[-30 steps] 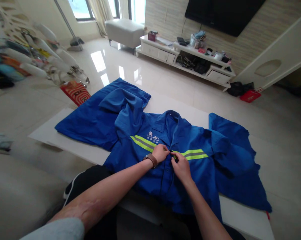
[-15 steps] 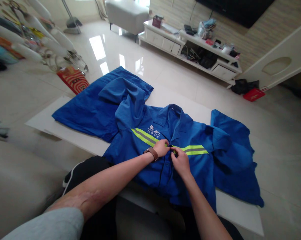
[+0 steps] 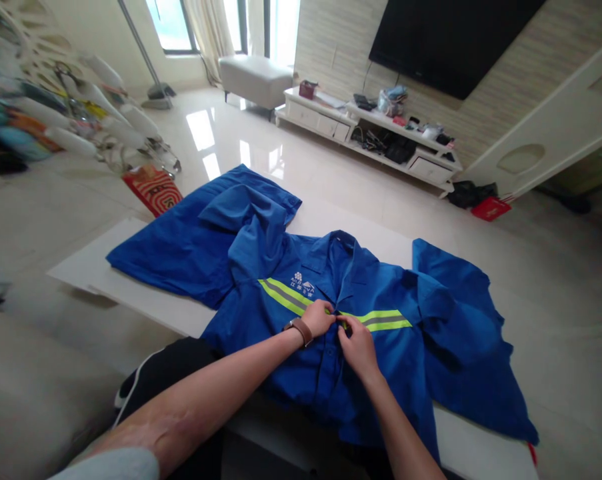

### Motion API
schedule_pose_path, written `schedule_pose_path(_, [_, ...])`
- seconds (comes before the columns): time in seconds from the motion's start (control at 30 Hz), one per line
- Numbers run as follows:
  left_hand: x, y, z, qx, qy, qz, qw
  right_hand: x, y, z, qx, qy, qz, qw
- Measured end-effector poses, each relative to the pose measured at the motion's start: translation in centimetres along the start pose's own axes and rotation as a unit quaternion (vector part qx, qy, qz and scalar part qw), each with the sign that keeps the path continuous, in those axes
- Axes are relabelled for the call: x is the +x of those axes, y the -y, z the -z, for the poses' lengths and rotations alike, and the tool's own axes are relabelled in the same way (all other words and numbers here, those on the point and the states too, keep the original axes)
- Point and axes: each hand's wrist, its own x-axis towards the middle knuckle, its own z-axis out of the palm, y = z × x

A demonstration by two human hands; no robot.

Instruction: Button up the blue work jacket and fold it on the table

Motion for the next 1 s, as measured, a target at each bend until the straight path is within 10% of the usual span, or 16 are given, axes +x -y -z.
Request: schedule_pose_path(1.0, [0.06,-0.92,0.14,-0.069,-0.015,-0.055,0.996,0.14,0.81,0.31,0.05,-0.033,-0.022,0.998])
